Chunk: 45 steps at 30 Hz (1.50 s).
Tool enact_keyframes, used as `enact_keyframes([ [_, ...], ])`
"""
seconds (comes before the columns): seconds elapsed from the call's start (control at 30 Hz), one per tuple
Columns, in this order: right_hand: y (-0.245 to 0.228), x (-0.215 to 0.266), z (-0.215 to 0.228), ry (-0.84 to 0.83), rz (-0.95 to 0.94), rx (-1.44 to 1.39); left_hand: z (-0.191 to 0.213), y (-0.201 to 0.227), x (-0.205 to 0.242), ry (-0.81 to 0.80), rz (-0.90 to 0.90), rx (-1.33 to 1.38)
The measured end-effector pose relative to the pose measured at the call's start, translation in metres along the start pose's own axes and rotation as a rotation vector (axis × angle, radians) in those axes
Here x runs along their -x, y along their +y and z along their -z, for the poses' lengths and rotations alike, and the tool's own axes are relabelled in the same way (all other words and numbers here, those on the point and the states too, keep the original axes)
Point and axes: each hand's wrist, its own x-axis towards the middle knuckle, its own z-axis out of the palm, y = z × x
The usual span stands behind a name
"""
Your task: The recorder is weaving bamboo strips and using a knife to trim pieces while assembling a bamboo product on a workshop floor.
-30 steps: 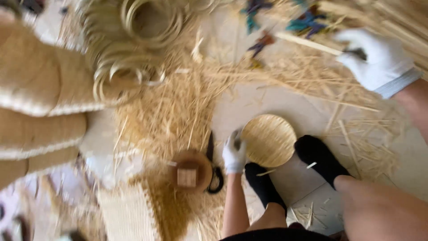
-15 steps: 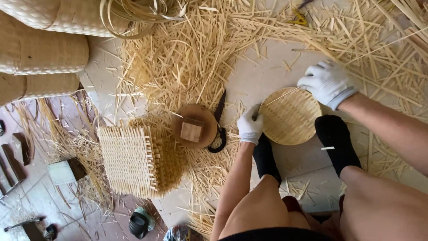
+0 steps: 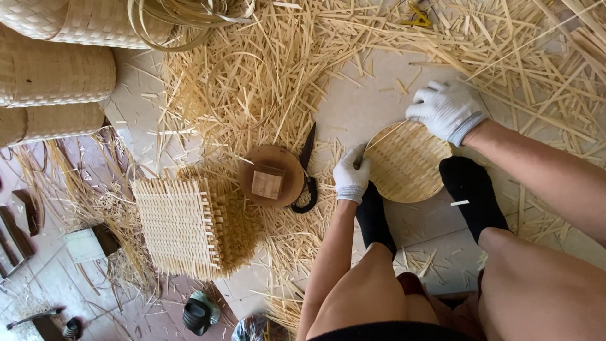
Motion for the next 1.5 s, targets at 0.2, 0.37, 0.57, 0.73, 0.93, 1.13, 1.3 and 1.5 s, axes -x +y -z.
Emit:
enact_keyframes([
  [0.2,-0.002,-0.004,-0.006,0.017,0.014,0.038,0.003,0.01,0.001,-0.006,-0.042,0.0],
  [0.37,-0.008,-0.004,-0.001,0.026,-0.025,0.032,0.004,0.031,0.002,0.041,-0.214,-0.205],
  [0.57,-0.019,-0.01,0.003,-0.081,-0.058,0.064,-0.017,-0.007,-0.028,0.149,-0.553,-0.258],
  [0.73,-0.032,-0.004,-0.002,-0.253,-0.15,0.06,-0.02,-0.021,-0.039,0.152,-0.704,-0.375],
  [0.93,-0.035,0.008,-0.015,-0.077,-0.199,-0.072,-0.022,-0.024,-0.046,0.133,-0.754,-0.454],
  [1.13,-0.025,0.013,-0.036,0.158,-0.158,-0.205,-0.028,-0.019,-0.053,0.045,-0.729,-0.636],
  [1.3,-0.021,0.013,-0.038,0.252,-0.16,-0.251,-0.038,-0.014,-0.062,-0.101,-0.621,-0.874],
  [1.5,-0.013,-0.014,0.001,0.058,-0.15,-0.198,-0.029,0.011,-0.06,-0.189,-0.448,-0.832],
])
